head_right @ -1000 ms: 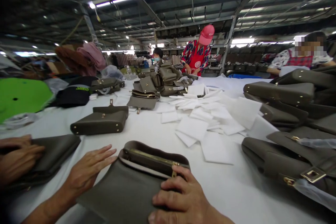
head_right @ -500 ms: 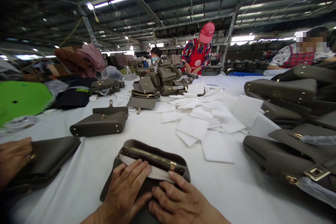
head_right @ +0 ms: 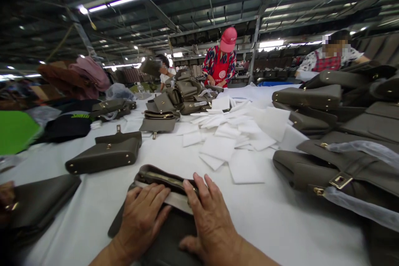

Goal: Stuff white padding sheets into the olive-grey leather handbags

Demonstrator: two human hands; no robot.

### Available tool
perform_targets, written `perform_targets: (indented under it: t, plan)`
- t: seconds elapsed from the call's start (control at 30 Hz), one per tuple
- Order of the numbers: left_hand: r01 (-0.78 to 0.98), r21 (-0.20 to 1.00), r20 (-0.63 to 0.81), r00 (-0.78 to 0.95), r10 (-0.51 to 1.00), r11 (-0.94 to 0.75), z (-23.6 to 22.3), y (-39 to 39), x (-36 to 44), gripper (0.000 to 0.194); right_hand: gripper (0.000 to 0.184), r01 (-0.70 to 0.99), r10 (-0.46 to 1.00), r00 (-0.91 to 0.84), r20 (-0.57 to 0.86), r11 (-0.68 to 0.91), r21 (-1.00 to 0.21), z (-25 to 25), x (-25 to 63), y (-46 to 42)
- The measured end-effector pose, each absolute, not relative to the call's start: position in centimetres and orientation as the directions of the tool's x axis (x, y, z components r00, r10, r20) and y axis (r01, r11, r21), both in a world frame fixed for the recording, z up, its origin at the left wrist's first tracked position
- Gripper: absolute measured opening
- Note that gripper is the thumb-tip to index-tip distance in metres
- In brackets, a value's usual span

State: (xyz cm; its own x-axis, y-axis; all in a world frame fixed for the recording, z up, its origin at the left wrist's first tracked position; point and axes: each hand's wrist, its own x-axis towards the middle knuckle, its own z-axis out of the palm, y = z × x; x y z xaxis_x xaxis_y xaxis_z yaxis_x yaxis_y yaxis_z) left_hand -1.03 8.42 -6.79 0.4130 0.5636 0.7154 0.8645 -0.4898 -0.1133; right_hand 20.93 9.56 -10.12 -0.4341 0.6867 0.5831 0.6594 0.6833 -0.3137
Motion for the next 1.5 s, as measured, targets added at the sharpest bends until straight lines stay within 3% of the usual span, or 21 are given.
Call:
perform_targets:
  t: [0.07, 0.17, 0.3, 0.43, 0.53, 0.77, 0.83, 0.93, 1.0, 1.07, 1.27, 1.5]
  plan:
    - [0.864, -0.102, 0.705, 0.412, 0.577, -0.492, -6.4, 8.8, -0.7, 0.022, 0.133, 0.611, 0.721, -0.401, 0.565, 0.67, -0.421, -11.4, 21.0, 10.5]
    - [0.83, -0.045, 0.697, 0.425, 0.577, -0.556, -5.3, 9.0, 0.2, 0.018, 0.129, 0.408, 0.757, -0.416, 0.504, 0.65, -0.641, -12.3, 22.4, 11.9]
    - [0.843, 0.126, 0.536, 0.385, 0.751, -0.523, -3.6, 9.4, 2.4, 0.019, 0.11, 0.24, 0.81, -0.438, 0.389, 0.523, -0.818, -12.6, 23.3, 12.3]
    - [0.916, 0.127, 0.342, 0.321, 0.883, -0.382, -2.6, 9.7, 5.0, 0.032, 0.085, 0.256, 0.852, -0.357, 0.384, 0.485, -0.836, -12.0, 22.6, 11.7]
    - [0.91, 0.182, 0.277, 0.317, 0.907, -0.374, -2.4, 9.6, 5.9, 0.022, 0.062, 0.249, 0.865, -0.33, 0.378, 0.466, -0.849, -11.4, 22.2, 11.4]
    - [0.878, 0.32, 0.24, 0.288, 0.927, -0.356, -2.7, 8.6, 5.5, 0.01, 0.064, 0.277, 0.886, -0.315, 0.341, 0.429, -0.86, -10.9, 22.0, 10.8]
    - [0.894, 0.262, 0.258, 0.299, 0.919, -0.364, -2.7, 8.5, 5.5, 0.011, 0.062, 0.284, 0.889, -0.317, 0.33, 0.421, -0.862, -10.8, 21.9, 10.6]
    - [0.929, -0.024, 0.313, 0.359, 0.879, -0.37, -2.2, 8.3, 5.7, 0.01, 0.057, 0.286, 0.884, -0.321, 0.338, 0.431, -0.856, -10.6, 21.8, 10.4]
    - [0.882, -0.241, 0.26, 0.46, 0.849, -0.404, -1.5, 8.2, 5.8, 0.014, 0.055, 0.29, 0.882, -0.325, 0.341, 0.436, -0.852, -10.5, 21.9, 10.3]
    - [0.822, -0.331, 0.155, 0.531, 0.833, -0.463, -0.5, 8.1, 5.8, 0.018, 0.05, 0.298, 0.879, -0.334, 0.34, 0.441, -0.846, -10.4, 21.9, 10.3]
    - [0.863, -0.257, 0.02, 0.454, 0.891, -0.434, 2.7, 8.9, 2.6, 0.022, 0.022, 0.325, 0.828, -0.4, 0.394, 0.53, -0.784, -10.3, 22.1, 10.5]
    - [0.961, -0.19, -0.019, 0.199, 0.98, -0.199, 4.4, 11.4, -5.9, 0.033, 0.025, 0.336, 0.855, -0.396, 0.334, 0.474, -0.814, -10.6, 22.2, 10.9]
